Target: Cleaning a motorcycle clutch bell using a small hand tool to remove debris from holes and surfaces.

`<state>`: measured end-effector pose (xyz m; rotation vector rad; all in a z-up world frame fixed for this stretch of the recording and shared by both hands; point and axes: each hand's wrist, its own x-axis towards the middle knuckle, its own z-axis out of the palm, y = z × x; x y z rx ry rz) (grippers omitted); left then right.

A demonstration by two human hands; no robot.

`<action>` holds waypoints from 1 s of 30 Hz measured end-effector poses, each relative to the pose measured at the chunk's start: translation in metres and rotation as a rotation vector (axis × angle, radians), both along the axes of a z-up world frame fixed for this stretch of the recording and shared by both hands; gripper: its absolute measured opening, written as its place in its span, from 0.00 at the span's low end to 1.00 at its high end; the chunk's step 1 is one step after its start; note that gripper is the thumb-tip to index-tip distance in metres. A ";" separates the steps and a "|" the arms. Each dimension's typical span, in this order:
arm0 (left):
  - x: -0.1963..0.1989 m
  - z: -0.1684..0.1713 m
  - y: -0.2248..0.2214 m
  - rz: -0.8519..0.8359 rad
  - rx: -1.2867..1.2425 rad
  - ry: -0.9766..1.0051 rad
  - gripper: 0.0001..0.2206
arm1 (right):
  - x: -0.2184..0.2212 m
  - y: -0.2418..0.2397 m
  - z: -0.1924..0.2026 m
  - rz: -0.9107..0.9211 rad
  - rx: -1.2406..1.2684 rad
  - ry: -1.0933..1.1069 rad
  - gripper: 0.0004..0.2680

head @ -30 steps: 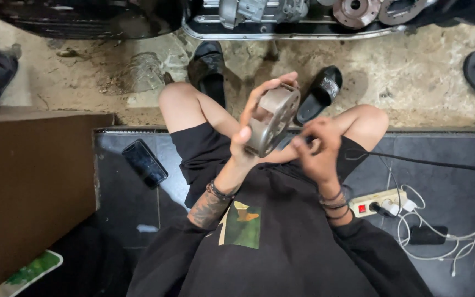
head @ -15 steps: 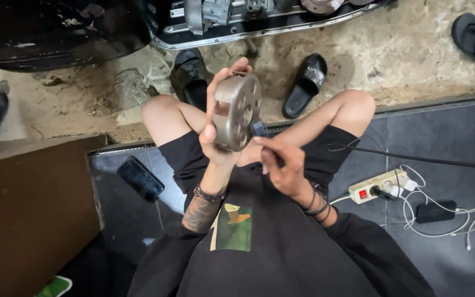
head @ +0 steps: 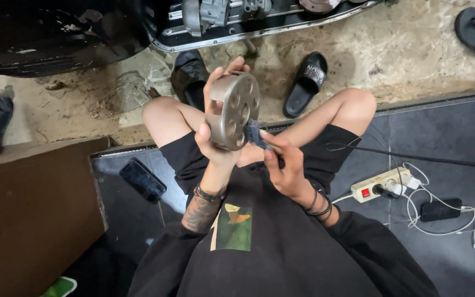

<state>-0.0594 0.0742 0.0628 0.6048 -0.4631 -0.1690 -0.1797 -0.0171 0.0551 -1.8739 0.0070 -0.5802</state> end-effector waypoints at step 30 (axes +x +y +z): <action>-0.005 -0.013 -0.002 0.081 -0.019 0.018 0.42 | 0.014 -0.010 0.013 0.057 0.022 0.068 0.14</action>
